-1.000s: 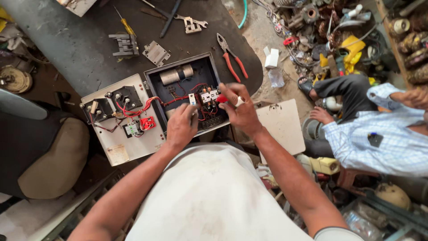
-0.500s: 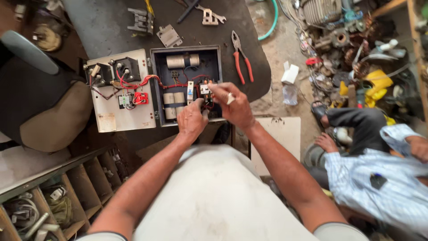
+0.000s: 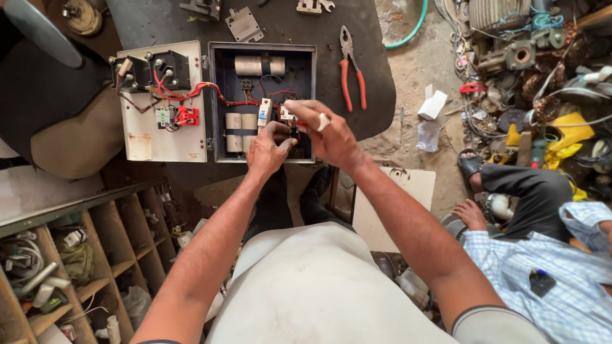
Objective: The person uses a red-handled screwdriver to tighten multiple terminal screws on a contactor inside an open electrical box. They then pick up two red wires and insert them into a wall socket.
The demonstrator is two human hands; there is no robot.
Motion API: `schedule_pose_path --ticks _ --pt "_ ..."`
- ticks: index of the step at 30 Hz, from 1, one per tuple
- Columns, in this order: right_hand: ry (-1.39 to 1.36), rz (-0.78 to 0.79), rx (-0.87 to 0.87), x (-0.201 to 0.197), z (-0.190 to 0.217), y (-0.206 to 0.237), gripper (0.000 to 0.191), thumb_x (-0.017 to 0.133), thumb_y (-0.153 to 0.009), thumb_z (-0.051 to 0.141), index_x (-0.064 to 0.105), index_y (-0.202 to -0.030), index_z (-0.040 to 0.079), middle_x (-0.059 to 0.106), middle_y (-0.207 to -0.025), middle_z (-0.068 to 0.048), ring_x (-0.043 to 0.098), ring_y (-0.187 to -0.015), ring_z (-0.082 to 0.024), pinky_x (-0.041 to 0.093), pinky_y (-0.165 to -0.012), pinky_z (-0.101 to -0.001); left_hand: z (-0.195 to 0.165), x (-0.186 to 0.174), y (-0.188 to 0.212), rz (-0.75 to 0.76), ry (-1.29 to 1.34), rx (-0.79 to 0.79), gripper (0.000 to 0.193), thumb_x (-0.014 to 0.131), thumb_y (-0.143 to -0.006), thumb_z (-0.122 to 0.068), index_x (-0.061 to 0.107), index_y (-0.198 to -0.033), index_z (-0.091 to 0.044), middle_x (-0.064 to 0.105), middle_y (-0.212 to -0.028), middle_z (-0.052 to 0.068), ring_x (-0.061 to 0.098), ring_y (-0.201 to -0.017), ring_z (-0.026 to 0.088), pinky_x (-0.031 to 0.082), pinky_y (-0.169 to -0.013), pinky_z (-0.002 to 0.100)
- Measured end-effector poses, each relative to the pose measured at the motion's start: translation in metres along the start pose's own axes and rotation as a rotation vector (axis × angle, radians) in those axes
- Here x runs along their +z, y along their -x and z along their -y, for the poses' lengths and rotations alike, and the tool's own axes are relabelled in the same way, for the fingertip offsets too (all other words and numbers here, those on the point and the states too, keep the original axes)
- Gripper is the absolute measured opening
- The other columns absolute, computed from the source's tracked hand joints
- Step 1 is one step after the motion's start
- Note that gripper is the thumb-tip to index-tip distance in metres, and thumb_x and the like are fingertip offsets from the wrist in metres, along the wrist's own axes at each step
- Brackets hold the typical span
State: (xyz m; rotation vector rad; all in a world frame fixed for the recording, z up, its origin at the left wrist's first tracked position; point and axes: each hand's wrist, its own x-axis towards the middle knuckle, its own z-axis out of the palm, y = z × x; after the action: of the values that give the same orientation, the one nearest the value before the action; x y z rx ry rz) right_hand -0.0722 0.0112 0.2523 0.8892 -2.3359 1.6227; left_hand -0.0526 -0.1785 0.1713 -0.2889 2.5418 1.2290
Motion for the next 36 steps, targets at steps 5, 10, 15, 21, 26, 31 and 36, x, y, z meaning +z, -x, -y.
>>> schedule_pose_path --ticks 5,10,15,21,26,31,36 --pt "0.006 0.012 0.049 -0.014 -0.012 -0.004 0.059 0.063 -0.099 -0.012 0.049 -0.151 0.012 0.066 -0.133 -0.015 0.071 -0.116 -0.030 0.060 -0.096 -0.0385 0.005 0.002 0.007 -0.096 -0.009 0.064 0.028 0.075 -0.086 -0.017 0.069 -0.112 -0.010 0.080 -0.104 0.006 0.076 -0.095 0.025 0.056 -0.081 0.037" --pt "0.037 0.004 0.057 -0.016 -0.013 -0.002 0.060 0.067 -0.098 -0.009 0.048 -0.150 0.011 0.065 -0.131 -0.015 0.071 -0.115 -0.029 0.061 -0.094 -0.0378 0.014 -0.002 0.007 -0.067 -0.002 -0.024 0.019 0.071 -0.093 -0.018 0.074 -0.112 -0.015 0.081 -0.102 0.005 0.080 -0.093 0.021 0.060 -0.084 0.035" --pt "0.031 -0.013 0.001 -0.005 -0.007 -0.003 0.061 0.065 -0.097 -0.011 0.049 -0.150 0.013 0.064 -0.136 -0.017 0.069 -0.119 -0.031 0.061 -0.097 -0.0384 0.006 -0.006 0.009 -0.103 -0.046 0.040 0.037 0.069 -0.079 -0.010 0.071 -0.115 -0.014 0.079 -0.104 0.006 0.076 -0.090 0.024 0.058 -0.081 0.038" --pt "0.101 0.030 0.070 0.003 0.001 -0.006 0.060 0.070 -0.096 -0.011 0.056 -0.147 0.017 0.070 -0.126 -0.012 0.075 -0.105 -0.025 0.062 -0.088 -0.0329 -0.002 -0.006 0.011 -0.213 -0.068 -0.009 0.023 0.070 -0.088 -0.020 0.075 -0.110 -0.014 0.080 -0.098 0.008 0.076 -0.089 0.028 0.057 -0.081 0.042" --pt "0.097 -0.035 -0.049 0.006 0.003 -0.007 0.063 0.066 -0.094 -0.013 0.049 -0.149 0.015 0.066 -0.132 -0.019 0.070 -0.119 -0.034 0.061 -0.096 -0.0365 0.007 0.001 0.016 -0.315 -0.153 0.012 0.019 0.068 -0.094 -0.021 0.076 -0.109 -0.014 0.078 -0.093 0.013 0.076 -0.083 0.033 0.058 -0.077 0.044" --pt "0.149 -0.023 0.033 0.012 -0.002 -0.003 0.058 0.070 -0.098 -0.010 0.051 -0.148 0.014 0.071 -0.123 -0.015 0.075 -0.105 -0.024 0.066 -0.089 -0.0323 0.018 0.005 0.008 -0.297 -0.178 -0.001 0.022 0.070 -0.091 -0.024 0.077 -0.109 -0.014 0.078 -0.088 0.015 0.075 -0.078 0.035 0.058 -0.074 0.047" --pt "0.151 -0.111 -0.007 0.025 -0.004 0.009 0.061 0.067 -0.099 -0.009 0.046 -0.150 0.016 0.064 -0.135 -0.020 0.068 -0.123 -0.033 0.061 -0.097 -0.0361 0.024 0.013 0.001 -0.284 -0.328 0.014 0.021 0.069 -0.092 -0.022 0.078 -0.110 -0.016 0.078 -0.085 0.013 0.074 -0.070 0.029 0.056 -0.066 0.044"
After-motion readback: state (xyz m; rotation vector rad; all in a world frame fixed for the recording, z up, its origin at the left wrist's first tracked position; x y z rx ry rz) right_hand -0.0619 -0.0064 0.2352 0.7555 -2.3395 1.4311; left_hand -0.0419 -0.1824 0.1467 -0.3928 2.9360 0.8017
